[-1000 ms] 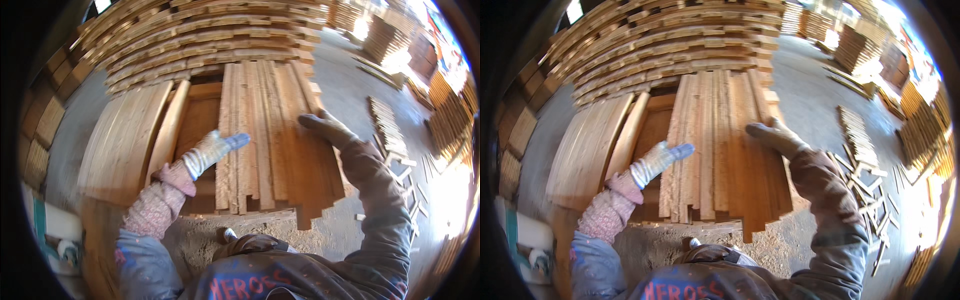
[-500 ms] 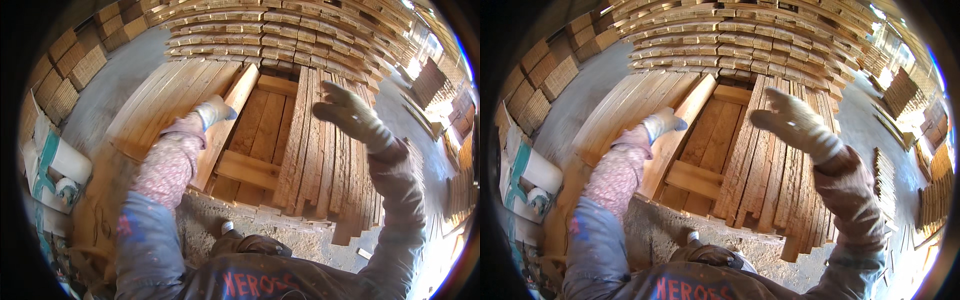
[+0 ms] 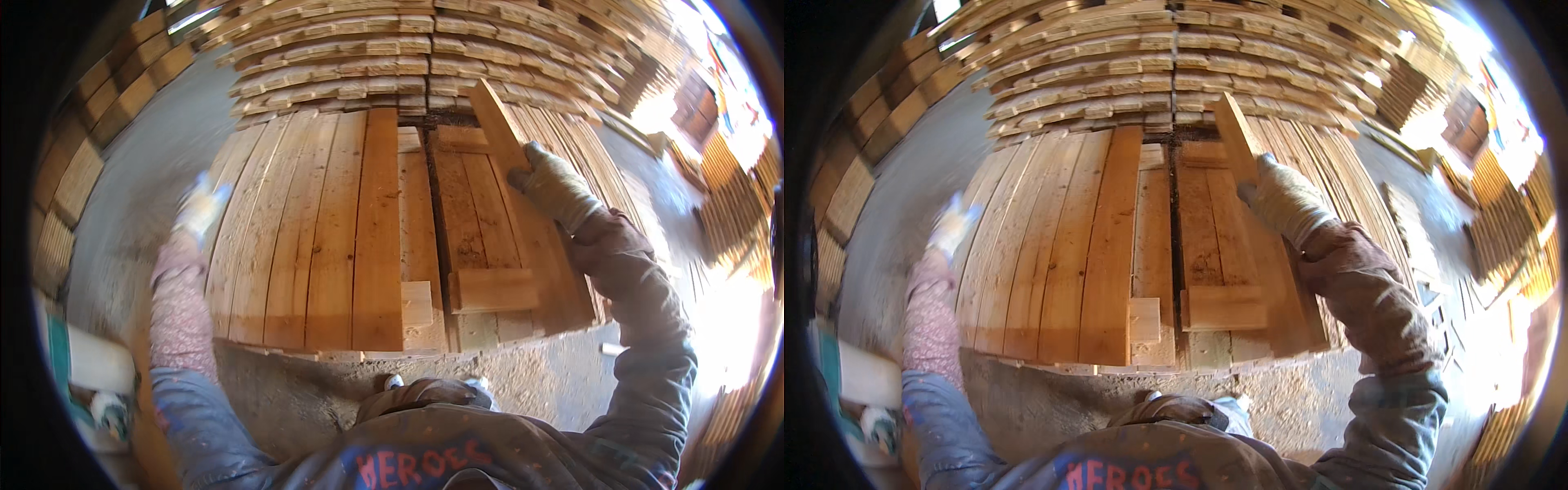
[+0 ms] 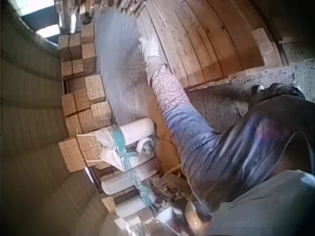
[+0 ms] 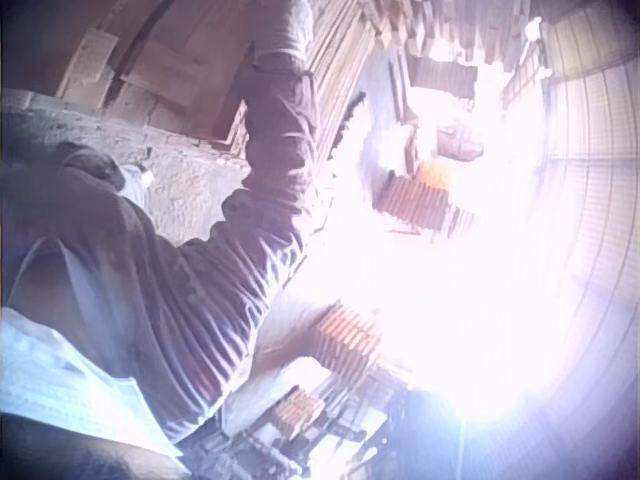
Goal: The person repeatedly picks up wooden planks from a stack and places them onto a conveyor or table surface. The person handles the planks one at a time or in small groups, moving them between locations within the workshop.
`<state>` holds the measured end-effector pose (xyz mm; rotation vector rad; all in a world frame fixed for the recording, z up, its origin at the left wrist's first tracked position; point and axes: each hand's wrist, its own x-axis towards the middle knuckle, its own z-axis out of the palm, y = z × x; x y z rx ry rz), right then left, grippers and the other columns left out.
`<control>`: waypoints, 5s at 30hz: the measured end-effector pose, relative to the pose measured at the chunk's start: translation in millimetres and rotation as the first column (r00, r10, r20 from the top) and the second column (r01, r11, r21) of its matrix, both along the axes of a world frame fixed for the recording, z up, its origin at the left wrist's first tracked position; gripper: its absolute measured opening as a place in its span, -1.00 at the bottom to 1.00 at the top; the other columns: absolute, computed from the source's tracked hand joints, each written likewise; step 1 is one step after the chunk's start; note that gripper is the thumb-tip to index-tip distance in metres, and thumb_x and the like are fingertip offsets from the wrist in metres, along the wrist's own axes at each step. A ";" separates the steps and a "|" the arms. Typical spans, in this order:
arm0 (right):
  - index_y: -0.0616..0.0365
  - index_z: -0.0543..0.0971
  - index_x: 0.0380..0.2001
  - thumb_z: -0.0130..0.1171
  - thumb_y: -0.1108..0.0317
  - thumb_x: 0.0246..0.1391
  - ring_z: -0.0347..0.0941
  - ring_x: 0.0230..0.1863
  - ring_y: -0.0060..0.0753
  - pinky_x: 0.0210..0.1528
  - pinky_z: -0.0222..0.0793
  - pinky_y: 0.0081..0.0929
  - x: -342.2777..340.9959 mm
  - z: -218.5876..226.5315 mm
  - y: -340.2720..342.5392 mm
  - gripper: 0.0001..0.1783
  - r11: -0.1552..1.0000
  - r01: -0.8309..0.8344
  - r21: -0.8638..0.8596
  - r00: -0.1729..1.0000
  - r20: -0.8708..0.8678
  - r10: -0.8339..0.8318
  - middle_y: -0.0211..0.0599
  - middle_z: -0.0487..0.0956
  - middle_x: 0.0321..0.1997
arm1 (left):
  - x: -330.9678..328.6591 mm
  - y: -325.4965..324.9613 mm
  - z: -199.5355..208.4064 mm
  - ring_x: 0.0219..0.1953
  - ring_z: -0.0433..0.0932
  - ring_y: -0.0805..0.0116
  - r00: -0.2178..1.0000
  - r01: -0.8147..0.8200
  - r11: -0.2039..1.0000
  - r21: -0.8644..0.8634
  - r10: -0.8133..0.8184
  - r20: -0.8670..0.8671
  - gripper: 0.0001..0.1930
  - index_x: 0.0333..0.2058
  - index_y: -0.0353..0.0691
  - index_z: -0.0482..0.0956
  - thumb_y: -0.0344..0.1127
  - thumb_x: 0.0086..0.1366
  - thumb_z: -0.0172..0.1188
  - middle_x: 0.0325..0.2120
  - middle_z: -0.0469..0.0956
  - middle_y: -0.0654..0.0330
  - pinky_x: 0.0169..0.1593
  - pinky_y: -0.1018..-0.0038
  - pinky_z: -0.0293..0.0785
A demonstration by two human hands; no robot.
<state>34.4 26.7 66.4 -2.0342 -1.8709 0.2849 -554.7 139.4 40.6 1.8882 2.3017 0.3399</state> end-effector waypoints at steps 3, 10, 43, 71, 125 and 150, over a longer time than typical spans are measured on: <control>0.27 0.51 0.08 0.31 0.07 0.14 0.58 -0.11 0.01 -0.03 0.56 -0.14 -16.7 -20.0 -1.2 -0.42 0.977 0.203 -0.066 0.864 0.482 -0.147 0.11 0.53 0.08 | -151.1 31.7 -66.4 0.46 0.20 -0.06 0.987 -0.135 0.983 -0.121 0.144 0.068 -0.04 0.49 -0.28 0.00 0.24 0.37 0.14 0.39 0.26 -0.18 0.47 0.16 0.09; 0.29 0.56 0.08 0.25 -0.18 0.18 0.59 0.00 -0.05 0.12 0.53 -0.17 -120.8 -21.2 34.5 -0.28 0.990 -0.004 0.142 0.911 0.409 -0.054 0.02 0.60 0.03 | -158.5 -7.3 -40.1 0.19 0.45 0.31 0.763 0.024 0.994 -0.103 0.048 0.644 -0.28 0.32 -0.27 0.43 0.08 0.34 0.31 0.12 0.57 0.18 0.34 0.39 0.23; 0.08 0.32 0.23 0.43 0.22 -0.04 0.53 -0.07 -0.29 0.04 0.53 -0.28 -259.7 -56.4 34.7 -0.22 0.938 -0.325 0.117 -0.182 -0.982 0.059 -0.19 0.59 -0.10 | -23.9 -62.4 10.7 -0.05 0.50 0.49 0.152 0.352 0.893 0.281 -0.351 0.924 -0.26 0.42 -0.25 0.23 -0.16 0.34 0.25 0.01 0.49 0.24 0.11 0.56 0.47; 0.33 0.54 0.17 0.23 -0.24 0.24 0.51 0.23 -0.18 0.32 0.36 -0.28 352.9 -24.2 -68.5 -0.20 0.990 0.137 0.018 0.986 -0.094 -0.135 -0.01 0.62 0.17 | 398.4 -86.2 -67.9 0.13 0.56 0.30 0.215 0.311 0.950 -0.023 -0.047 0.976 0.34 0.44 -0.49 -0.52 -0.07 0.20 0.50 0.13 0.54 -0.01 0.26 0.39 0.42; 0.15 0.57 0.18 0.05 0.35 0.41 0.47 0.27 -0.29 0.40 0.34 -0.27 296.5 -129.4 -230.0 -0.65 0.666 0.209 0.716 0.514 -0.659 0.548 -0.23 0.58 0.23 | 377.1 11.7 -19.8 0.04 0.56 0.20 0.059 0.521 0.853 -0.025 -0.007 0.998 -0.58 0.11 -0.22 0.56 -0.19 0.33 0.28 0.00 0.58 0.12 0.19 0.28 0.53; 0.15 0.57 0.09 0.14 -0.08 0.38 0.48 0.00 -0.45 0.18 0.42 -0.36 -473.0 -369.1 -750.9 -0.48 -0.943 0.296 -0.155 -0.200 -0.975 0.097 -0.32 0.59 0.03 | 753.9 -778.4 -163.0 0.43 0.24 -0.04 -0.812 -0.086 -0.908 -0.410 -0.175 0.557 0.14 0.42 -0.31 0.18 0.55 0.18 0.15 0.38 0.22 -0.28 0.44 0.14 0.23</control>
